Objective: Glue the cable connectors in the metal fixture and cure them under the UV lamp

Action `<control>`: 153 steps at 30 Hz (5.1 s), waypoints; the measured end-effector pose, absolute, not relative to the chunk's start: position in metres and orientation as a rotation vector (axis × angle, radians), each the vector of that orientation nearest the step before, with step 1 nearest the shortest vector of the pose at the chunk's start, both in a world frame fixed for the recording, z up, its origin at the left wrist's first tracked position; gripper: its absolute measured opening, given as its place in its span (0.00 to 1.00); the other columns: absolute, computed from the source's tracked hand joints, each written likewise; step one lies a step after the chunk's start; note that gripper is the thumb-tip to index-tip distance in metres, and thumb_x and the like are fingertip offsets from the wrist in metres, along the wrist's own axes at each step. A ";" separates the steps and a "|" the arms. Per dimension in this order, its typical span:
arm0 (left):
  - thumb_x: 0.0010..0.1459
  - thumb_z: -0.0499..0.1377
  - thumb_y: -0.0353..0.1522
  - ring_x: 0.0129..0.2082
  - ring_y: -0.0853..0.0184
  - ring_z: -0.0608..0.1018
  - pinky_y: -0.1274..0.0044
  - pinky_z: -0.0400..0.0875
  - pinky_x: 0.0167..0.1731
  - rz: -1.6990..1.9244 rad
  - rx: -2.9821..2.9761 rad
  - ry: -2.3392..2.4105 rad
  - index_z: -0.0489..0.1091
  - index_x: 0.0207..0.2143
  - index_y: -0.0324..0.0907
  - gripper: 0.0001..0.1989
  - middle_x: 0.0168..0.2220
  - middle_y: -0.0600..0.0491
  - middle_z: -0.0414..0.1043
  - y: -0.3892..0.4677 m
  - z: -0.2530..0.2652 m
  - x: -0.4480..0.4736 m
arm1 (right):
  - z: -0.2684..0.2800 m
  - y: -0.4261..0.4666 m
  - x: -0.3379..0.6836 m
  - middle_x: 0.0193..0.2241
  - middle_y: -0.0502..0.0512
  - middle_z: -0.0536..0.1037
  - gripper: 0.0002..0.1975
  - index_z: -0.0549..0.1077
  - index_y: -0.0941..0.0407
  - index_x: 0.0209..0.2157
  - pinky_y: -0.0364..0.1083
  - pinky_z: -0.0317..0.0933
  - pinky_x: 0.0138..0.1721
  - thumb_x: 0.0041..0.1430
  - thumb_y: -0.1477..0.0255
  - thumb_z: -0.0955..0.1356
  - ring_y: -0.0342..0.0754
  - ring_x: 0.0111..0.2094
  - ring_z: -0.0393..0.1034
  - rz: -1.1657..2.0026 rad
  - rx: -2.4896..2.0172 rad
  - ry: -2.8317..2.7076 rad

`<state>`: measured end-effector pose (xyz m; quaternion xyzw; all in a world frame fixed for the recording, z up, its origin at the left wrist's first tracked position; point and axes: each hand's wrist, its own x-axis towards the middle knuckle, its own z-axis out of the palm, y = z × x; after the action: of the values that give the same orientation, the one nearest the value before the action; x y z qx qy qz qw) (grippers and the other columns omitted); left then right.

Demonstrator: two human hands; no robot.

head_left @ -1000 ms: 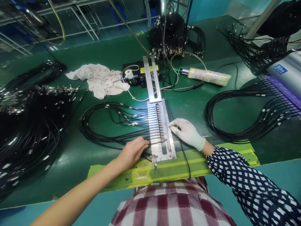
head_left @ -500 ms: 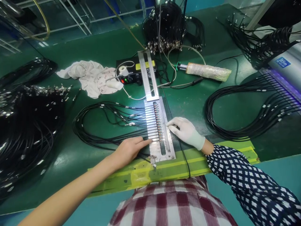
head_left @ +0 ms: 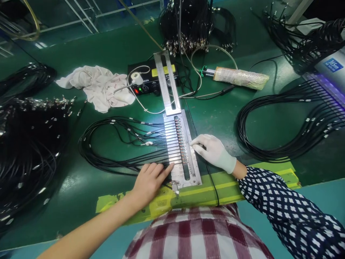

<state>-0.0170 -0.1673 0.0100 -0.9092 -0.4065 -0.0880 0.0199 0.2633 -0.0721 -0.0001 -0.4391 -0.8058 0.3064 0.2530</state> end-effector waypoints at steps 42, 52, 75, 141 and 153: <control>0.66 0.48 0.24 0.36 0.65 0.70 0.74 0.66 0.36 -0.415 -2.919 -1.110 0.66 0.52 0.36 0.15 0.38 0.47 0.70 -0.155 0.014 0.004 | 0.001 -0.077 0.262 0.36 0.48 0.79 0.05 0.75 0.52 0.38 0.50 0.59 0.45 0.63 0.74 0.67 0.50 0.40 0.70 0.854 -1.260 -2.163; 0.66 0.50 0.24 0.43 0.64 0.69 0.71 0.68 0.44 -0.642 -3.057 -1.154 0.65 0.53 0.35 0.15 0.45 0.44 0.71 -0.158 0.002 0.001 | 0.002 -0.076 0.262 0.35 0.49 0.79 0.05 0.75 0.51 0.37 0.49 0.59 0.44 0.64 0.74 0.66 0.50 0.39 0.71 0.833 -1.224 -2.182; 0.65 0.53 0.27 0.41 0.66 0.70 0.70 0.64 0.42 -0.672 -3.057 -1.761 0.66 0.42 0.41 0.05 0.39 0.50 0.71 -0.196 0.014 -0.028 | 0.003 -0.097 0.265 0.38 0.50 0.79 0.06 0.76 0.51 0.38 0.53 0.59 0.47 0.64 0.73 0.66 0.52 0.42 0.70 0.869 -1.237 -2.165; 0.63 0.51 0.22 0.36 0.64 0.73 0.74 0.71 0.36 -0.615 -2.895 -1.230 0.67 0.52 0.35 0.16 0.39 0.45 0.72 -0.192 0.013 -0.002 | 0.004 -0.092 0.263 0.37 0.50 0.79 0.06 0.76 0.52 0.38 0.51 0.60 0.45 0.64 0.73 0.66 0.51 0.40 0.70 0.852 -1.232 -2.182; 0.61 0.51 0.21 0.35 0.62 0.71 0.71 0.69 0.35 -0.489 -2.903 -1.083 0.66 0.54 0.30 0.18 0.38 0.43 0.70 -0.189 0.025 0.001 | 0.002 -0.092 0.264 0.37 0.50 0.79 0.06 0.76 0.52 0.39 0.50 0.59 0.44 0.65 0.72 0.66 0.50 0.41 0.70 0.841 -1.189 -2.186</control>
<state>0.0013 -0.1890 0.0248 -0.9255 -0.3452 -0.1560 0.0023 0.2640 -0.0917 0.0016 -0.4377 -0.8047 0.3096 0.2548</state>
